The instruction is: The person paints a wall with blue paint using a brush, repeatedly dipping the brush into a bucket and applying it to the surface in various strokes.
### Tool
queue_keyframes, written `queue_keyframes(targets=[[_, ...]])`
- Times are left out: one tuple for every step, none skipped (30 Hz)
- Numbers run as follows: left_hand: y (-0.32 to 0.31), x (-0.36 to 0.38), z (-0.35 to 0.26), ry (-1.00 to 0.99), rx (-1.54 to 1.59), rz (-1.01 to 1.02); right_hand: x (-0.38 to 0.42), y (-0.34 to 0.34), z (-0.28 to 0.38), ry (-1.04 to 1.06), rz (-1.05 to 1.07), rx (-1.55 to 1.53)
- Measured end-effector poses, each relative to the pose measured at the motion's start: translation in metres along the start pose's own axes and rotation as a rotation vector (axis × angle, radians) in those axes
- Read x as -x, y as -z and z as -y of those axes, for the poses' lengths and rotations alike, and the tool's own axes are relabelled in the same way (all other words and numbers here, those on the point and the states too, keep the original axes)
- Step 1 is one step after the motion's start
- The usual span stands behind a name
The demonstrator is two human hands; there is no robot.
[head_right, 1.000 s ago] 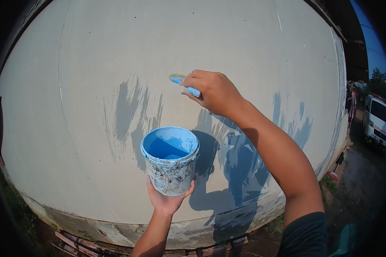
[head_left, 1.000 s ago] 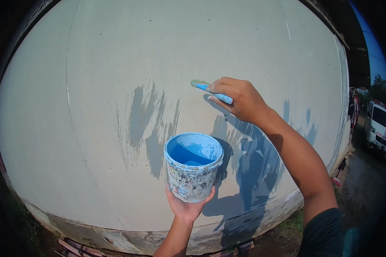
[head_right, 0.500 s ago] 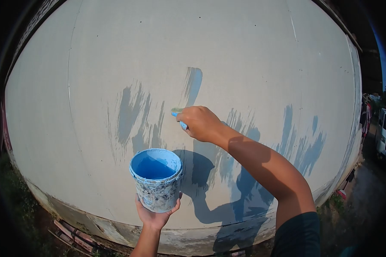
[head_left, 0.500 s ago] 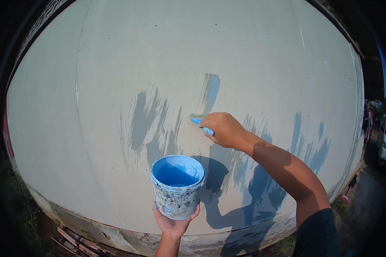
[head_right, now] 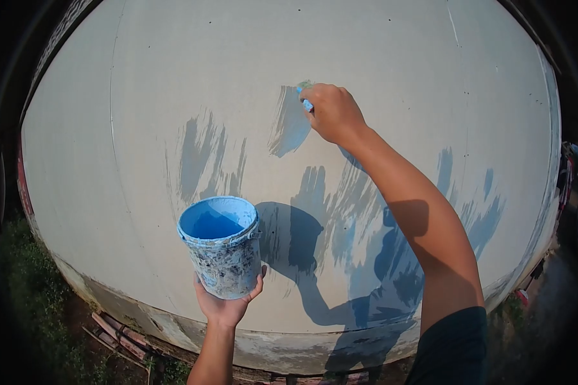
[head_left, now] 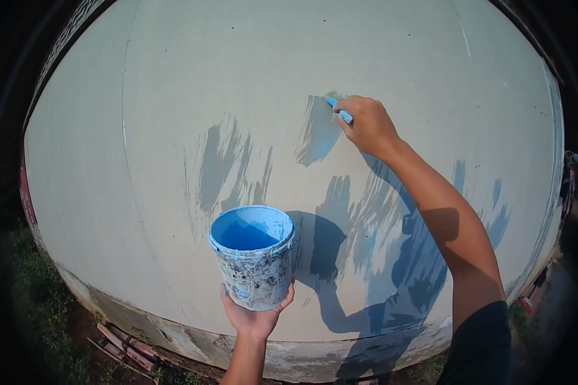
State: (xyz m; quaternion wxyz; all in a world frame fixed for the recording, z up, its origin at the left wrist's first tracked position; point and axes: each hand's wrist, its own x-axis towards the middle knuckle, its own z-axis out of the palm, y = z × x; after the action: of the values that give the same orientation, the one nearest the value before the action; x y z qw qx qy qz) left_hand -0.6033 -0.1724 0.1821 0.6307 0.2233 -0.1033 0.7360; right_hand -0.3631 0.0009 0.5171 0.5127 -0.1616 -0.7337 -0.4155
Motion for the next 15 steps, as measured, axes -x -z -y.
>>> queue_keyframes(targets=[[-0.001,0.002,-0.003,0.000,0.018,-0.011,0.022,-0.024,0.011,0.083,0.066,0.017],[-0.001,0.001,-0.003,-0.001,0.035,-0.015,0.048,-0.043,0.023,0.148,0.121,-0.011],[0.001,0.000,-0.004,-0.003,0.037,-0.018,0.070,-0.056,0.037,0.216,0.177,-0.038],[0.004,-0.002,-0.005,-0.014,0.033,-0.032,0.086,-0.059,0.051,0.244,0.237,-0.142],[0.007,0.000,-0.005,-0.026,0.030,-0.051,0.102,-0.061,0.065,0.270,0.301,-0.249],[0.011,0.001,-0.006,-0.028,0.036,-0.063,0.117,-0.069,0.078,0.275,0.354,-0.393],[0.013,0.001,-0.009,-0.037,0.008,-0.068,0.129,-0.075,0.085,0.274,0.405,-0.539],[0.015,0.002,-0.012,-0.044,-0.023,-0.072,0.137,-0.077,0.087,0.265,0.412,-0.546],[0.014,0.002,-0.012,-0.048,-0.037,-0.068,0.141,-0.076,0.087,0.212,0.471,-0.623],[0.013,0.001,-0.011,-0.045,-0.038,-0.072,0.142,-0.075,0.087,0.158,0.526,-0.699],[0.012,0.001,-0.009,-0.057,-0.033,-0.095,0.139,-0.074,0.073,0.077,0.546,-0.647],[0.010,0.002,-0.008,-0.069,-0.029,-0.114,0.125,-0.066,0.052,-0.002,0.564,-0.593],[0.011,0.002,-0.008,-0.063,-0.031,-0.117,0.110,-0.059,0.033,-0.046,0.472,-0.574],[0.011,0.002,-0.008,-0.058,-0.022,-0.106,0.094,-0.052,0.013,-0.088,0.380,-0.551],[0.011,0.002,-0.009,-0.052,-0.013,-0.092,0.080,-0.049,-0.004,-0.089,0.287,-0.477]])
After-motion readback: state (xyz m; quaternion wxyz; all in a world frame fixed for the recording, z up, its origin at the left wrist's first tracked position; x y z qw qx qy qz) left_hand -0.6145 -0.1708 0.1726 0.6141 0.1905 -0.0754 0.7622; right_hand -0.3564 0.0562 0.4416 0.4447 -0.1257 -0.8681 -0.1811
